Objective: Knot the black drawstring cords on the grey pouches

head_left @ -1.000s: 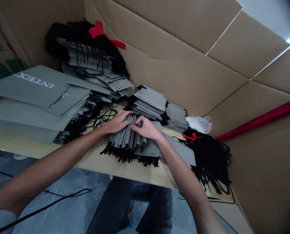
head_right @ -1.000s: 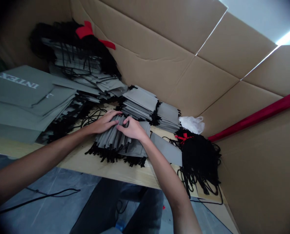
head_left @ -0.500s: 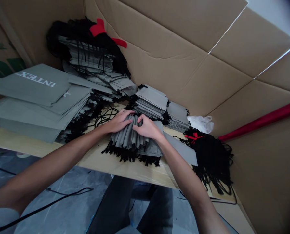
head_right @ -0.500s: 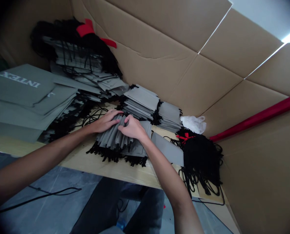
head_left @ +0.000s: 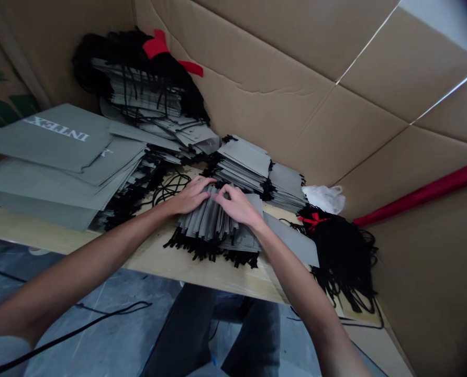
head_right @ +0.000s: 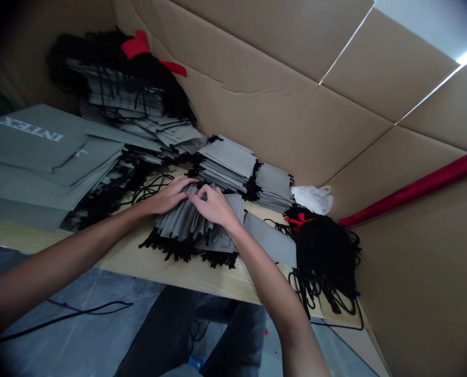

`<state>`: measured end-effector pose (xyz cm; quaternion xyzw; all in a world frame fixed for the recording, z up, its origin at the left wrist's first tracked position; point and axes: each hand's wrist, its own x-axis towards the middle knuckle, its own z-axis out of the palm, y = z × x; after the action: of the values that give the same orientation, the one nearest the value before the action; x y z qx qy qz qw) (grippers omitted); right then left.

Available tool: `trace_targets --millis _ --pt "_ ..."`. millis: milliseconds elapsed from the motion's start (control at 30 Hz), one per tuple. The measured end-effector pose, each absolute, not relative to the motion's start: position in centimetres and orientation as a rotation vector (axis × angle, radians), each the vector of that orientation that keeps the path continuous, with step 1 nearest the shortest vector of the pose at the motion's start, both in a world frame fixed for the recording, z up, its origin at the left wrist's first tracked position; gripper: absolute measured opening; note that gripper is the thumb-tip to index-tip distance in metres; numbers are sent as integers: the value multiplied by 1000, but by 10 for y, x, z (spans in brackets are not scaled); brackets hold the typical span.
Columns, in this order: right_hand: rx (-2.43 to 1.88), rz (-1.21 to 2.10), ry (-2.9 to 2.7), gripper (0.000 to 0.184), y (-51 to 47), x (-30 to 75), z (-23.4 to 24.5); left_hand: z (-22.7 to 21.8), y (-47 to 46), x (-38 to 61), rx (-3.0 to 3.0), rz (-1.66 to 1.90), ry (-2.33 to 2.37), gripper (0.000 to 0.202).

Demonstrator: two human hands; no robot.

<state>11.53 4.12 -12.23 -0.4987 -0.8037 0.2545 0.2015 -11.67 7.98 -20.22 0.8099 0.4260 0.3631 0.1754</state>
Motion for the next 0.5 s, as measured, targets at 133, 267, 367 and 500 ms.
trace_targets --millis 133,267,367,500 --pt "-1397 683 -2259 32 41 118 -126 -201 79 -117 2298 1023 1199 47" --pt "-1409 674 -2251 33 44 119 -129 -200 77 -117 2306 1019 1192 47" --pt "-1387 678 -2256 40 44 118 -126 -199 77 -117 2310 1012 1192 47" --pt "-1341 700 -2312 31 40 117 -121 -199 77 -117 2305 1002 1199 47"
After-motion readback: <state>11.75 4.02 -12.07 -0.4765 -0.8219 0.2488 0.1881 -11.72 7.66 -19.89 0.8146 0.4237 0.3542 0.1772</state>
